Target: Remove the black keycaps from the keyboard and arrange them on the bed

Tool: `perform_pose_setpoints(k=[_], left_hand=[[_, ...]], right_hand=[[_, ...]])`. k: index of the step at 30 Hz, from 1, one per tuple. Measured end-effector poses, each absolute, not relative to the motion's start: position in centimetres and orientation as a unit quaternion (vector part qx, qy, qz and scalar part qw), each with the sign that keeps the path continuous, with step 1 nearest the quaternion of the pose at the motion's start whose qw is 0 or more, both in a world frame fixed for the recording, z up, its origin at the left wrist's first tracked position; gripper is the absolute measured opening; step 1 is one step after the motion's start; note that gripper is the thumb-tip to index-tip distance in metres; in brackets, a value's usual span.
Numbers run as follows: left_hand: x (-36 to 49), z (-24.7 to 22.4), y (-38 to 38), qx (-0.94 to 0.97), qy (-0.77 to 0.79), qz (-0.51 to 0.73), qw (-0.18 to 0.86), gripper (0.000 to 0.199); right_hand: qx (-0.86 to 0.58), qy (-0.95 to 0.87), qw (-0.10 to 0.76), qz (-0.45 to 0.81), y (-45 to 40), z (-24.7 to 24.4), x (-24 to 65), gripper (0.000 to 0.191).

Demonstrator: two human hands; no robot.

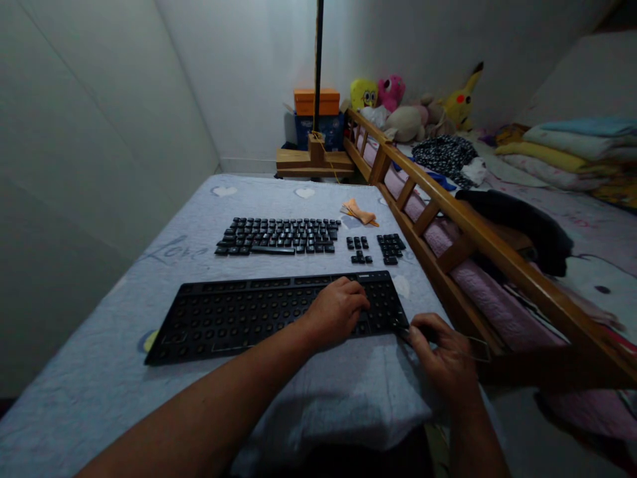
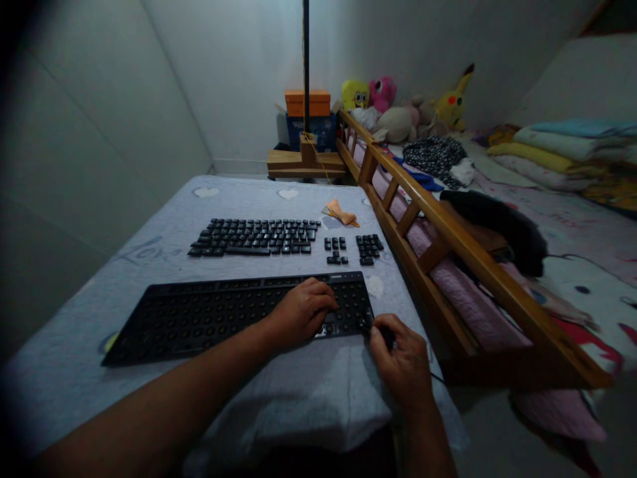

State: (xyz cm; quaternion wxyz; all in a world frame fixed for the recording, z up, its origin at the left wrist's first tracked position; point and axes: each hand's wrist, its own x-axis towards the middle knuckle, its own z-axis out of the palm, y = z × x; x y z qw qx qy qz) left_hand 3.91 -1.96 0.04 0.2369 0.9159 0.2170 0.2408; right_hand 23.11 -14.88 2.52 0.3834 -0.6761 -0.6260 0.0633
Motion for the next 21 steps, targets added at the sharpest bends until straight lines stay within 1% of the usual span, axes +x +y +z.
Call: perform_pose_setpoints(k=[3, 8, 15, 21], left_hand=[[3.9, 0.0, -2.0, 0.916, 0.216, 0.242, 0.234, 0.024], [3.9, 0.1, -2.0, 0.916, 0.216, 0.244, 0.234, 0.023], [3.9, 0.0, -2.0, 0.915, 0.216, 0.247, 0.233, 0.023], [3.8, 0.0, -2.0, 0.916, 0.214, 0.247, 0.234, 0.022]], right_hand=[[-0.675, -0.627, 0.383, 0.068, -14.7, 2.7, 23.2, 0.013], [-0.667, -0.647, 0.358, 0.095, -13.8, 3.4, 23.6, 0.013], [-0.678, -0.655, 0.291, 0.163, -12.5, 4.0, 24.3, 0.014], [-0.689, -0.637, 0.294, 0.182, -12.7, 3.8, 24.4, 0.015]])
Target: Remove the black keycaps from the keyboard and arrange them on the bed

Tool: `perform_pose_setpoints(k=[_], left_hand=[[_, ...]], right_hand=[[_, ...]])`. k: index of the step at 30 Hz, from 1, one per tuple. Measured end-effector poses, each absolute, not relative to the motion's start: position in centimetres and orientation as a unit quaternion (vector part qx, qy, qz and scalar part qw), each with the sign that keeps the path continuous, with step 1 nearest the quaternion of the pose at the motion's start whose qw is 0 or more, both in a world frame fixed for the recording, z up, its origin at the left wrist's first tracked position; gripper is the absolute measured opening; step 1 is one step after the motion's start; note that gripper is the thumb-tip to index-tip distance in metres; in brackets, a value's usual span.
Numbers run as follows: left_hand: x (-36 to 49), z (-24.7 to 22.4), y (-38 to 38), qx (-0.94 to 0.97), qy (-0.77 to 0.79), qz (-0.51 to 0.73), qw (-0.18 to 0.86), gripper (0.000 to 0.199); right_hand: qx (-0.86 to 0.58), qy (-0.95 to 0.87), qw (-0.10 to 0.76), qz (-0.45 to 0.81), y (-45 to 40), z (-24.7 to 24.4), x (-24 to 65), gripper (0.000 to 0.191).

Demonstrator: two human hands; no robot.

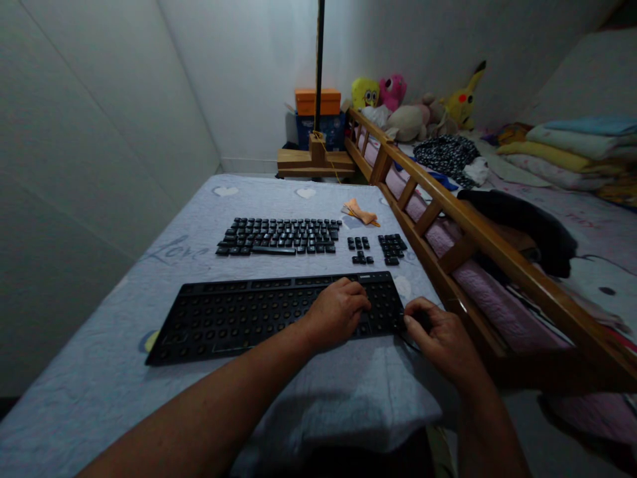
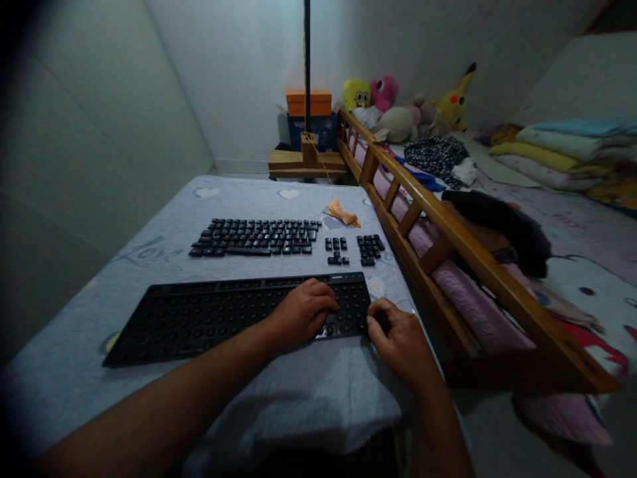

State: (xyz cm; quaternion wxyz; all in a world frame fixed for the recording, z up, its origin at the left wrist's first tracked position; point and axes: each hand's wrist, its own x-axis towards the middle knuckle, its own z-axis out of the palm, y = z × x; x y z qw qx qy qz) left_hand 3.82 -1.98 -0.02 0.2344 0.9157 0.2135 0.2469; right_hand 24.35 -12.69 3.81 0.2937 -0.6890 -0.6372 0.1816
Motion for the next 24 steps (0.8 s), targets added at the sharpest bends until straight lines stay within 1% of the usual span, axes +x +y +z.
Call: perform_pose_setpoints(k=[9, 14, 24], left_hand=[[3.9, -0.1, -2.0, 0.915, 0.212, 0.254, 0.231, 0.022], [3.9, -0.1, -2.0, 0.916, 0.211, 0.252, 0.229, 0.023], [3.9, -0.1, -2.0, 0.914, 0.212, 0.257, 0.232, 0.023]], right_hand=[[-0.690, -0.619, 0.290, 0.239, -13.4, 3.2, 25.0, 0.018], [-0.669, -0.631, 0.318, 0.230, -13.0, 3.1, 25.5, 0.014], [-0.655, -0.627, 0.313, 0.284, -12.5, 2.6, 25.7, 0.012]])
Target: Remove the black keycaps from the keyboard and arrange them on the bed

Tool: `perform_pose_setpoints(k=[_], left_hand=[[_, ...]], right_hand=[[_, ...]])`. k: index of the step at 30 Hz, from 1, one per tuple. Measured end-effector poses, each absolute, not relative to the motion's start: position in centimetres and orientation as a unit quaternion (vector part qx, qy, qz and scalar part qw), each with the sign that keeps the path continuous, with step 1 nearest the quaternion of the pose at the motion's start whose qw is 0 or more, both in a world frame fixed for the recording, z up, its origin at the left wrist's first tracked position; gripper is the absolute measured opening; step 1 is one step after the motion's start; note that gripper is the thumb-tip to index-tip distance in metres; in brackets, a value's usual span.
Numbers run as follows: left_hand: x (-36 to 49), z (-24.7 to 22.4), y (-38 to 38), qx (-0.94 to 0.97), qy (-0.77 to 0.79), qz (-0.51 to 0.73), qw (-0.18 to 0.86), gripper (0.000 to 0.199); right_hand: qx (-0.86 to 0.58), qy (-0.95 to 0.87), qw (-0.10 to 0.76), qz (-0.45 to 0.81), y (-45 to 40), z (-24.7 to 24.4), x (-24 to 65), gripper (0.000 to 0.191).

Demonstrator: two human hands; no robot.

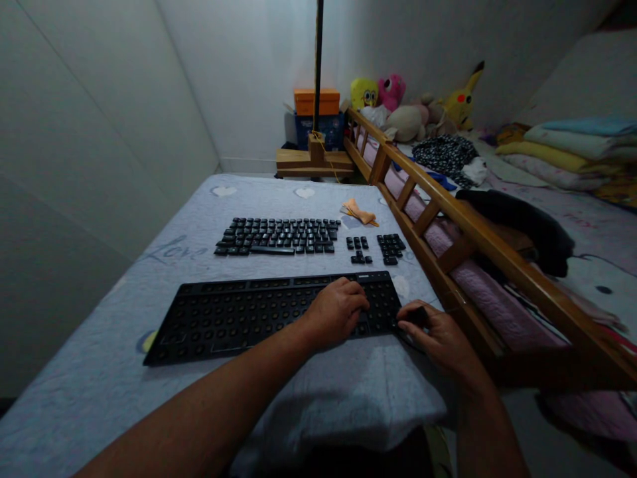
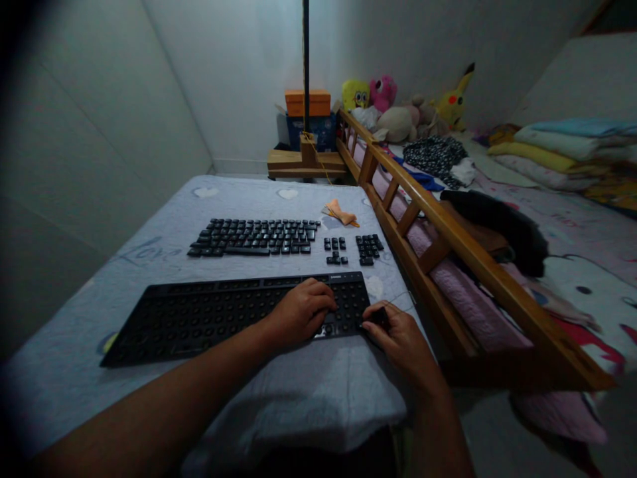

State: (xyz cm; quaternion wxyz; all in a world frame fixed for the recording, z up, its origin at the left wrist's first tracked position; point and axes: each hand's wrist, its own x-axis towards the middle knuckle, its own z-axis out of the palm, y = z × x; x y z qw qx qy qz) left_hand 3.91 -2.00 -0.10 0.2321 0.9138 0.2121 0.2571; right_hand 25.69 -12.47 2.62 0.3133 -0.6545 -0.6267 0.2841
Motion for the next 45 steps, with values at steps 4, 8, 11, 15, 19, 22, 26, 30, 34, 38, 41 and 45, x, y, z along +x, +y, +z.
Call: perform_pose_setpoints(k=[4, 8, 11, 15, 19, 22, 26, 30, 34, 38, 41, 45], left_hand=[[3.9, -0.1, -2.0, 0.912, 0.215, 0.257, 0.234, 0.023], [3.9, -0.1, -2.0, 0.914, 0.212, 0.258, 0.230, 0.023], [3.9, -0.2, -2.0, 0.915, 0.214, 0.255, 0.228, 0.022], [3.9, -0.2, -2.0, 0.914, 0.216, 0.258, 0.227, 0.023], [3.9, -0.2, -2.0, 0.916, 0.212, 0.255, 0.227, 0.022], [3.9, -0.2, -2.0, 0.915, 0.211, 0.256, 0.228, 0.022], [3.9, -0.2, -2.0, 0.914, 0.214, 0.259, 0.227, 0.023], [3.9, -0.1, -2.0, 0.915, 0.213, 0.254, 0.230, 0.024], [3.9, 0.1, -2.1, 0.915, 0.216, 0.251, 0.232, 0.024], [3.9, 0.1, -2.1, 0.915, 0.219, 0.247, 0.233, 0.024], [3.9, 0.1, -2.0, 0.916, 0.217, 0.245, 0.231, 0.022], [3.9, 0.0, -2.0, 0.917, 0.216, 0.245, 0.230, 0.023]], right_hand=[[-0.639, -0.640, 0.321, 0.280, -12.3, 2.7, 25.7, 0.012], [-0.632, -0.648, 0.325, 0.273, -12.5, 2.8, 25.7, 0.011], [-0.634, -0.647, 0.326, 0.272, -12.5, 2.8, 25.6, 0.011], [-0.637, -0.644, 0.324, 0.272, -12.5, 2.7, 25.5, 0.012], [-0.644, -0.639, 0.320, 0.272, -12.4, 2.8, 25.3, 0.012], [-0.646, -0.640, 0.318, 0.270, -12.5, 2.8, 25.3, 0.012], [-0.647, -0.642, 0.309, 0.271, -12.4, 2.8, 25.3, 0.012], [-0.650, -0.645, 0.303, 0.264, -12.3, 2.9, 25.3, 0.012], [-0.652, -0.636, 0.312, 0.271, -12.0, 2.9, 25.4, 0.011], [-0.654, -0.611, 0.335, 0.294, -12.0, 2.5, 25.6, 0.013], [-0.654, -0.591, 0.347, 0.318, -12.0, 2.0, 25.9, 0.015], [-0.650, -0.556, 0.388, 0.344, -11.9, 1.5, 26.3, 0.018]])
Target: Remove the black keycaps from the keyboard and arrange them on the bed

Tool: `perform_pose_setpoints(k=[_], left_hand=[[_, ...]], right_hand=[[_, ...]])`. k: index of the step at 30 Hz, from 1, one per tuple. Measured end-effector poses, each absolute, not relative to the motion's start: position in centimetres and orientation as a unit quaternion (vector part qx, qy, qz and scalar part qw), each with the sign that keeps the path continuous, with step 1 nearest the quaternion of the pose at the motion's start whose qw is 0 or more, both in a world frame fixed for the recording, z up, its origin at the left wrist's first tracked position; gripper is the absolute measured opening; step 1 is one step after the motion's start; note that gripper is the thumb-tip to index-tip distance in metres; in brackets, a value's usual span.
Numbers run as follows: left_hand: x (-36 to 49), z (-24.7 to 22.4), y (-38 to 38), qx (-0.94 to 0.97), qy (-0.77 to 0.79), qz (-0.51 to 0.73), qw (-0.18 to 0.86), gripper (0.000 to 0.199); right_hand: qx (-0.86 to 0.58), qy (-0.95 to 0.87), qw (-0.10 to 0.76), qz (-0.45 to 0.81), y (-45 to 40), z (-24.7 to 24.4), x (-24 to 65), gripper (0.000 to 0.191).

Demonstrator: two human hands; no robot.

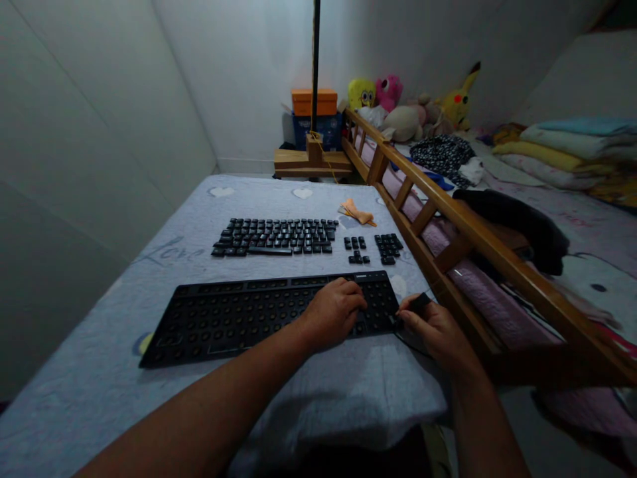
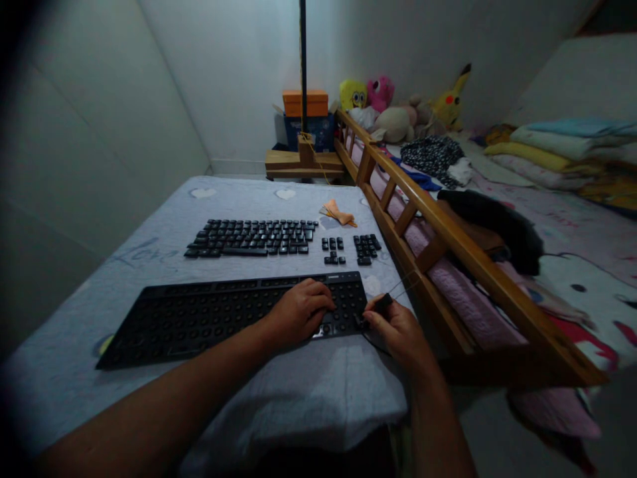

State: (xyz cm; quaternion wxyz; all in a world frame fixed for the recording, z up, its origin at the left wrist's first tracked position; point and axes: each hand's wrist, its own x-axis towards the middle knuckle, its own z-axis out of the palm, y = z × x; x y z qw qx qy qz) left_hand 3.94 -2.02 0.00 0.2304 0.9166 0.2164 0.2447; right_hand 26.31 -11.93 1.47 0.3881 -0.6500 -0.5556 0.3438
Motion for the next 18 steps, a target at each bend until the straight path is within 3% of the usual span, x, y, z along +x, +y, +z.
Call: perform_pose_setpoints(k=[11, 14, 18], left_hand=[[3.9, 0.1, -2.1, 0.915, 0.218, 0.248, 0.233, 0.021], [3.8, 0.2, -2.1, 0.904, 0.223, 0.266, 0.250, 0.018], [3.6, 0.4, -2.2, 0.890, 0.223, 0.290, 0.271, 0.031]], right_hand=[[-0.639, -0.521, 0.468, 0.318, -11.4, 1.9, 25.5, 0.020], [-0.635, -0.549, 0.452, 0.302, -10.9, 2.6, 24.8, 0.017], [-0.631, -0.591, 0.414, 0.286, -10.1, 3.1, 23.4, 0.014]])
